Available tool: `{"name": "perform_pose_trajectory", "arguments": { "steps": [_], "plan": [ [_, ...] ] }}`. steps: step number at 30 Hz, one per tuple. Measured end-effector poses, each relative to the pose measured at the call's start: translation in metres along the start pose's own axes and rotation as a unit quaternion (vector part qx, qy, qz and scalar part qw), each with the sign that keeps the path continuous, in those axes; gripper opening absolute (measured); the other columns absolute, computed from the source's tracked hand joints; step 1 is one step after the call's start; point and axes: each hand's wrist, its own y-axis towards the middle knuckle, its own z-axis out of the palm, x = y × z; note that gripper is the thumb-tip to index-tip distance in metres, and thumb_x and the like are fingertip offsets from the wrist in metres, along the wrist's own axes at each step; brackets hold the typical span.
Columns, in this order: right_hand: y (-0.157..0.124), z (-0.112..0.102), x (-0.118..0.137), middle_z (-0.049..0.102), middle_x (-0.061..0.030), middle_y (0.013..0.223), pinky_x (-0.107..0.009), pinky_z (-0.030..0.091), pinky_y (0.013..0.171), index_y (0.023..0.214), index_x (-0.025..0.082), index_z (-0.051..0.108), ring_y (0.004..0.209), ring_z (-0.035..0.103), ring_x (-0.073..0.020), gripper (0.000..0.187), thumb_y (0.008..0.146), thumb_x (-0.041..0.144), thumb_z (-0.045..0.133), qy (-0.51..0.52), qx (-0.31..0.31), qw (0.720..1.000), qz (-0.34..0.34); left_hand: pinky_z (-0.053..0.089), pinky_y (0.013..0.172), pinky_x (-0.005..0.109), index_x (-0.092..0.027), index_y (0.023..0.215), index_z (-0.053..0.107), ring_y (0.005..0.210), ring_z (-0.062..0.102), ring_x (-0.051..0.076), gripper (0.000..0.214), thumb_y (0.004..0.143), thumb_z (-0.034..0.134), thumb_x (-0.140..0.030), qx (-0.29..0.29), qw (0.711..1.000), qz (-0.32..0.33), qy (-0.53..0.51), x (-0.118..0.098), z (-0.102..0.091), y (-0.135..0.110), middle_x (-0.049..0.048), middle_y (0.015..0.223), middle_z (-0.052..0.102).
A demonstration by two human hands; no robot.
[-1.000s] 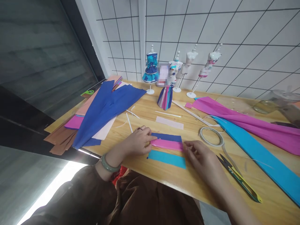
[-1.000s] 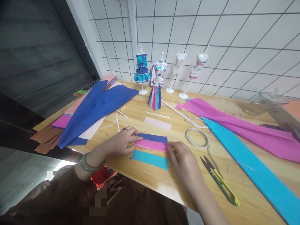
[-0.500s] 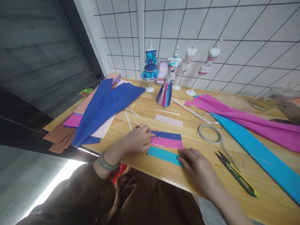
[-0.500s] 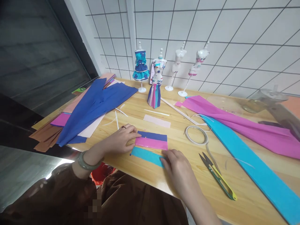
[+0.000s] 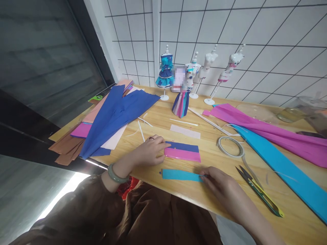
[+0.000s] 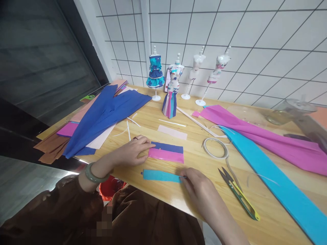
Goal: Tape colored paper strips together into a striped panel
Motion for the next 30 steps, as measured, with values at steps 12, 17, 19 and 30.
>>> {"name": "perform_pose_trajectory", "arguments": {
  "steps": [12, 17, 19, 30],
  "plan": [
    [-0.004, 0.011, -0.012, 0.068, -0.0046, 0.096, -0.03, 0.049, 0.074, 0.094, 0.024, 0.061, 0.086, 0.063, -0.0198, 0.026, 0.087, 0.04, 0.041, 0.066, -0.04, 0.996, 0.052, 0.04, 0.085, 0.034, -0.017, 0.098, 0.061, 0.091, 0.052, 0.019, 0.038, 0.075, 0.06, -0.047, -0.057, 0.981, -0.022, -0.186, -0.022, 0.005, -0.021, 0.0053, 0.091, 0.061],
    [0.0, 0.009, -0.011, 0.067, -0.0039, 0.101, -0.031, 0.048, 0.079, 0.096, 0.024, 0.061, 0.092, 0.062, -0.0203, 0.028, 0.087, 0.042, 0.041, 0.094, -0.019, 0.992, 0.08, 0.04, 0.08, 0.033, -0.019, 0.092, 0.063, 0.088, 0.051, 0.019, 0.02, 0.08, 0.057, -0.035, -0.078, 0.981, -0.045, -0.173, -0.035, 0.016, -0.029, 0.0043, 0.086, 0.062],
    [0.001, 0.007, -0.011, 0.067, -0.0042, 0.101, -0.031, 0.047, 0.08, 0.096, 0.024, 0.061, 0.092, 0.061, -0.0208, 0.028, 0.087, 0.042, 0.041, 0.098, -0.015, 0.992, 0.084, 0.04, 0.077, 0.032, -0.018, 0.083, 0.063, 0.084, 0.051, 0.017, 0.016, 0.085, 0.05, -0.026, -0.096, 0.979, -0.063, -0.166, -0.035, 0.021, -0.027, 0.0041, 0.08, 0.061],
    [0.015, 0.004, -0.007, 0.07, -0.0025, 0.093, -0.026, 0.048, 0.068, 0.101, 0.023, 0.064, 0.083, 0.064, -0.0195, 0.033, 0.084, 0.044, 0.045, 0.103, -0.039, 0.979, 0.173, 0.039, 0.072, 0.028, -0.017, 0.071, 0.062, 0.073, 0.054, 0.014, 0.019, 0.084, 0.051, -0.024, -0.125, 0.954, -0.19, -0.195, -0.038, 0.026, -0.013, 0.0006, 0.071, 0.062]
  ]
}}
